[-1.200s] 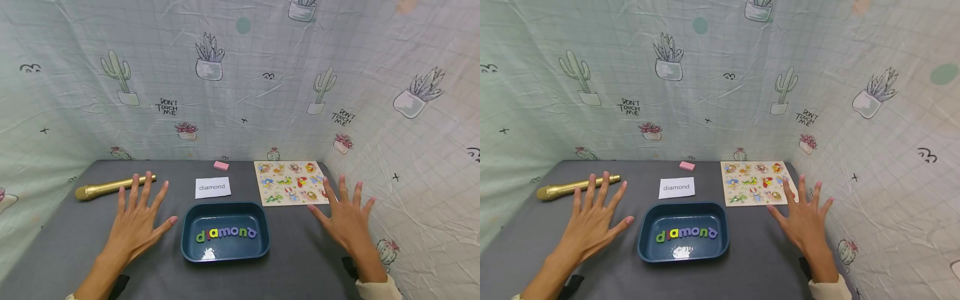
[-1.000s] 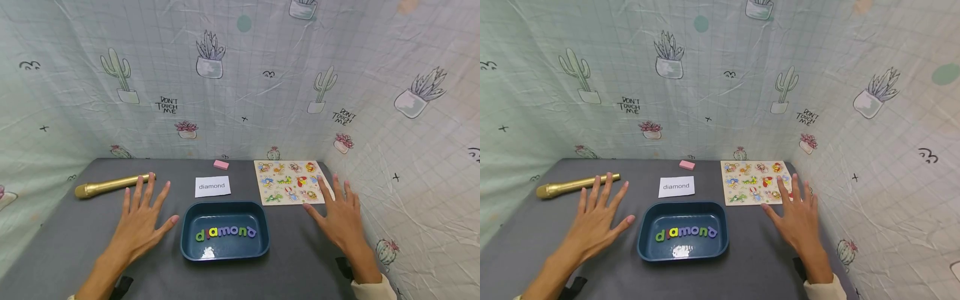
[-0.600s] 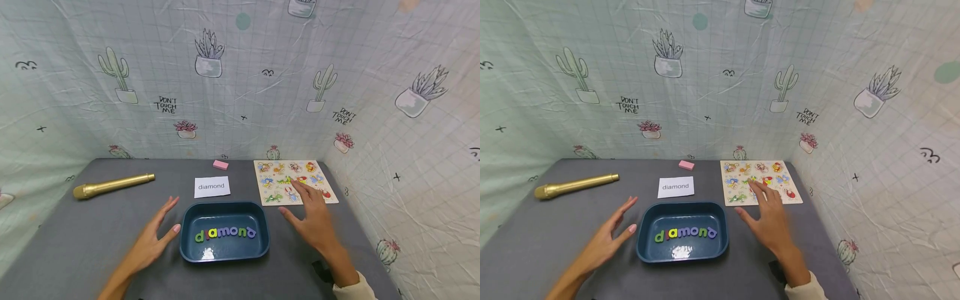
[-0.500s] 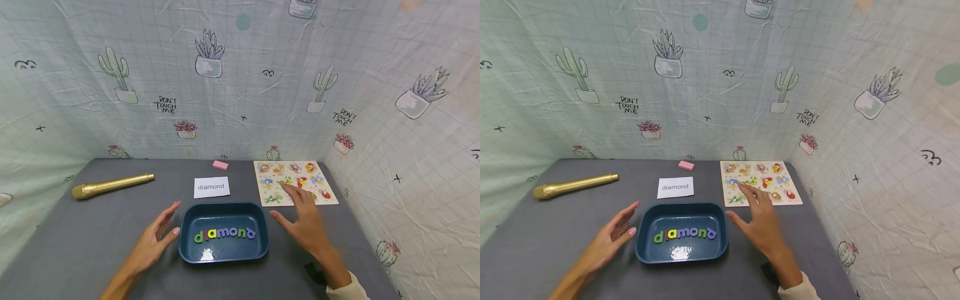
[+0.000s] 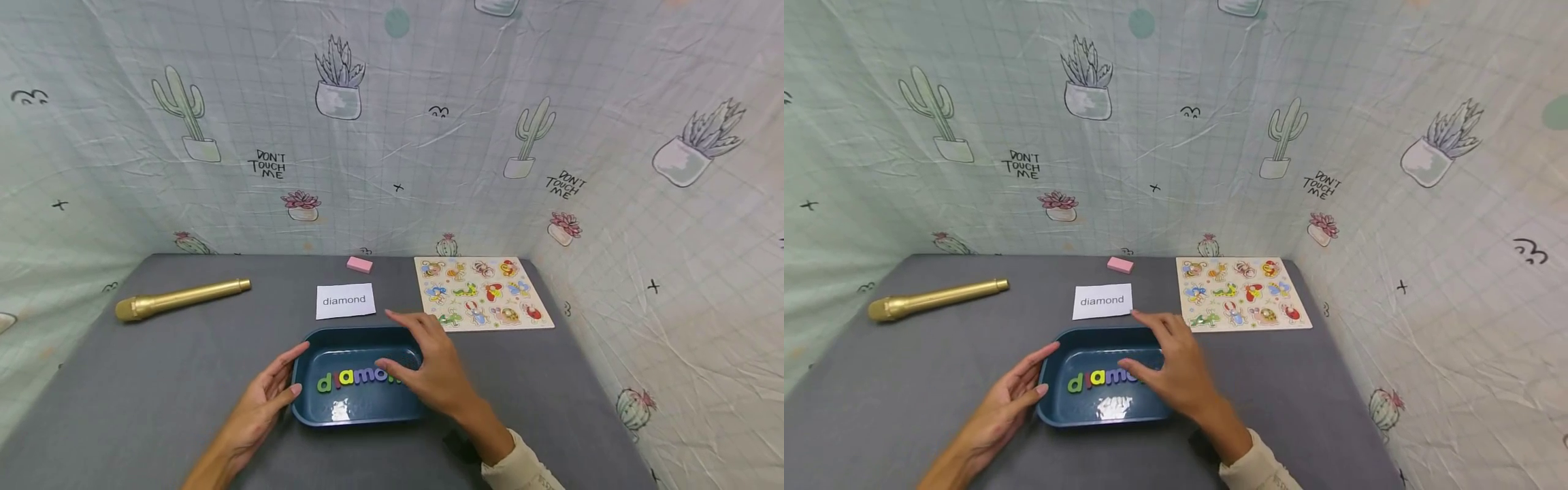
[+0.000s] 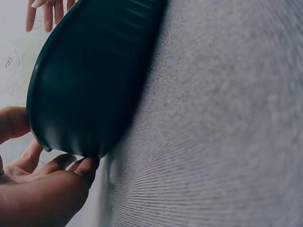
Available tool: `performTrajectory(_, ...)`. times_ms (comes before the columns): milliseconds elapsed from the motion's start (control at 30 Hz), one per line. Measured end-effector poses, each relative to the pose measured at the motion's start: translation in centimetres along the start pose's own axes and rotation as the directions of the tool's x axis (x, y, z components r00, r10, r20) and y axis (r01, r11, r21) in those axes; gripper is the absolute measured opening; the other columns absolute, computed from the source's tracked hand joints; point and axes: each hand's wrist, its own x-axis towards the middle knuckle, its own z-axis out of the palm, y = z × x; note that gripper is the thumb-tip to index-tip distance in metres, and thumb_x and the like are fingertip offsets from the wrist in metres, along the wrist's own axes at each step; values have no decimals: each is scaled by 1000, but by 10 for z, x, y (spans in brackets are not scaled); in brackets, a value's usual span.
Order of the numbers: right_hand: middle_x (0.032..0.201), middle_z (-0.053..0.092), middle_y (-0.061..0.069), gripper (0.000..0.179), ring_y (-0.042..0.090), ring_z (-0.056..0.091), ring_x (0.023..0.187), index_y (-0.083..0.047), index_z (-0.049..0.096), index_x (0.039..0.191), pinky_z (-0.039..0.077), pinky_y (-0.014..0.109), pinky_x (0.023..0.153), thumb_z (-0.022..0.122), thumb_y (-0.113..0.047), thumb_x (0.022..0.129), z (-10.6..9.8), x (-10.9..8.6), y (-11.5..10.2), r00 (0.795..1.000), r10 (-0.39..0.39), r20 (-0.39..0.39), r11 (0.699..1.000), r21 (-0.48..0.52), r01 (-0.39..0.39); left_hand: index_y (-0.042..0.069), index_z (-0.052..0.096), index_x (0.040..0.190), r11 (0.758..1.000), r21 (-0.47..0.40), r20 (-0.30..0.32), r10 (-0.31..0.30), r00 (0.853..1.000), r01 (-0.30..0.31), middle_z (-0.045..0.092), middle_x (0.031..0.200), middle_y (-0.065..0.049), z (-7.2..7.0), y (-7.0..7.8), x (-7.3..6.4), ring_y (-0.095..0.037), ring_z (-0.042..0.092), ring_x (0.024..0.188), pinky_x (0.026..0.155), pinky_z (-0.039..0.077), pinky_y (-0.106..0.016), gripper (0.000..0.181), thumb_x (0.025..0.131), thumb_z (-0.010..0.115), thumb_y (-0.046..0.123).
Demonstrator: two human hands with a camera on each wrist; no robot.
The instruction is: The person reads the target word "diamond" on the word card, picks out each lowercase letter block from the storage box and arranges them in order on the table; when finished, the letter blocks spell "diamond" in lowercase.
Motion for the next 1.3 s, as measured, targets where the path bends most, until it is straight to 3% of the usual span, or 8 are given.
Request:
performTrajectory(267,127,69,-3,64,13,57,117,-22,68,142,55,40,99,91,-39,85,27,7,-16,993,2,119,993,119,-16,12,31,167,997,-45,10,57,998,-56,15,179,-8,1,-6,0,-35,1,167,110,30,-1,66,108,60,8)
performTrajectory(500,125,74,-2,51,19,60,112,-20,74,132,52,36,97,92,-33,85,51,18,-28,962,51,269,990,114,-85,13,29,168,996,-79,30,44,999,-41,12,180,-7,0,-5,3,-33,1,167,110,31,-2,65,109,57,9)
performTrajectory(633,119,75,-4,46,16,59,106,-21,76,127,51,27,90,92,-32,85,67,23,-32,937,73,342,994,56,-98,13,28,168,994,-98,39,41,998,-37,11,180,-7,0,-3,2,-32,2,167,111,33,-3,66,109,58,8)
performTrajectory(867,108,74,-7,47,10,56,100,-23,80,121,52,27,87,96,-38,79,91,30,-38,895,133,425,987,-143,-78,10,25,169,992,-112,59,63,996,-56,8,180,-10,-1,-4,0,-31,1,167,112,33,-4,67,109,56,6)
performTrajectory(1000,97,71,-8,47,9,54,94,-21,82,119,49,25,81,97,-37,78,98,35,-40,879,117,462,977,-212,-19,7,23,169,988,-124,68,97,993,-88,9,180,-14,-2,-7,0,-9,18,163,115,34,-7,66,110,53,3)
performTrajectory(1100,97,73,-8,44,10,53,92,-21,83,117,47,25,80,97,-36,78,102,37,-42,874,102,476,971,-237,16,6,23,169,985,-133,73,117,990,-107,10,179,-16,-2,-9,1,9,31,153,115,35,-8,66,110,52,2)
performTrajectory(1300,107,76,-7,34,11,53,94,-23,84,114,49,26,83,93,-34,83,110,37,-45,866,71,494,960,-271,76,5,23,168,984,-136,75,130,989,-119,10,179,-17,-2,-10,0,11,34,151,115,35,-8,66,110,52,1)
